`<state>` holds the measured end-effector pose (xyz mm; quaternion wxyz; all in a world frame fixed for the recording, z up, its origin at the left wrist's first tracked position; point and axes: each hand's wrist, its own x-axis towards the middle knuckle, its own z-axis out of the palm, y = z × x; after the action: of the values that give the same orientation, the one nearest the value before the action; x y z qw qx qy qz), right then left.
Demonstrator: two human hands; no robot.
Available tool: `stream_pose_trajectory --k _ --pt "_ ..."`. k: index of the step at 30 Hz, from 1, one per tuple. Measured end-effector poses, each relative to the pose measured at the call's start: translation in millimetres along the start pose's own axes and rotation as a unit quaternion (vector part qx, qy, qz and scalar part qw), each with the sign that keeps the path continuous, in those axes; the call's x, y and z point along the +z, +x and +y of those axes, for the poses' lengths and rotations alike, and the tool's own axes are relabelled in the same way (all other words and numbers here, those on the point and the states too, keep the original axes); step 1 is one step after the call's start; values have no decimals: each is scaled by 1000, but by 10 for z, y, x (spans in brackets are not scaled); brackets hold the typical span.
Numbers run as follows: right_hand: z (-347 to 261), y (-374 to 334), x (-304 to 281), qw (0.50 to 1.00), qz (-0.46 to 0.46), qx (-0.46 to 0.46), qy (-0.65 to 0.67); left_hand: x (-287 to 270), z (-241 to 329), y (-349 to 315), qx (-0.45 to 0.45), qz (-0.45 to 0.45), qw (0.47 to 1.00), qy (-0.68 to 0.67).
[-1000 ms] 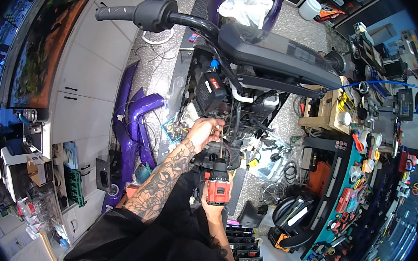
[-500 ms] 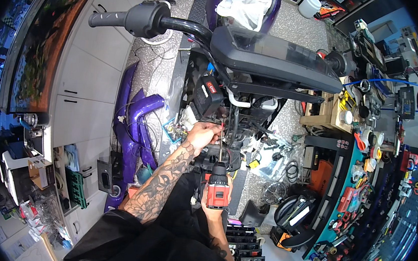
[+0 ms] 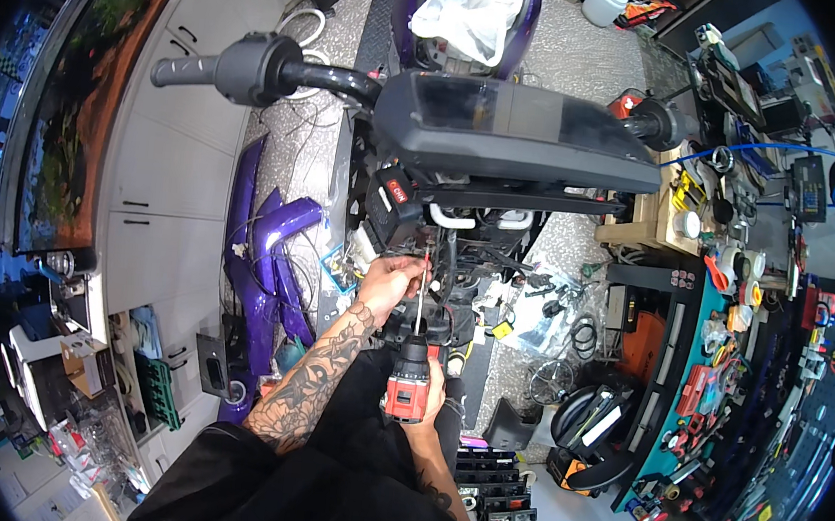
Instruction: The person uses a cordless drill to remove and install screws on a motorcycle handlebar assembly. They detach the left handlebar grip, reposition it, and then reattach it, followed by securing the right side and tightening central mounting bolts.
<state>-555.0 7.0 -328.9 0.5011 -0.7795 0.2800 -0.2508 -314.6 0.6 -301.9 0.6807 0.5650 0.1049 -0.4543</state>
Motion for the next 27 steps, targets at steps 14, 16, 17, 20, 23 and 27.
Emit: stream_pose_trajectory --k 14,16,17,20,23,27 --pt "-138 151 -45 1000 -20 -10 7 -2 4 39 -2 8 1000 -11" --pt "-182 142 -120 999 -38 -18 -25 -11 -5 43 -17 4 1000 7" --pt "-196 196 -171 995 -40 -56 -67 23 12 34 -22 13 1000 1" --pt "-286 430 -346 923 -127 -173 -319 21 12 45 -17 9 1000 5" --pt "-239 497 -458 931 -127 -184 -288 -9 -49 51 -7 6 1000 -16" --pt "-198 445 -455 947 -108 -170 -249 47 -71 35 -8 44 999 -6"
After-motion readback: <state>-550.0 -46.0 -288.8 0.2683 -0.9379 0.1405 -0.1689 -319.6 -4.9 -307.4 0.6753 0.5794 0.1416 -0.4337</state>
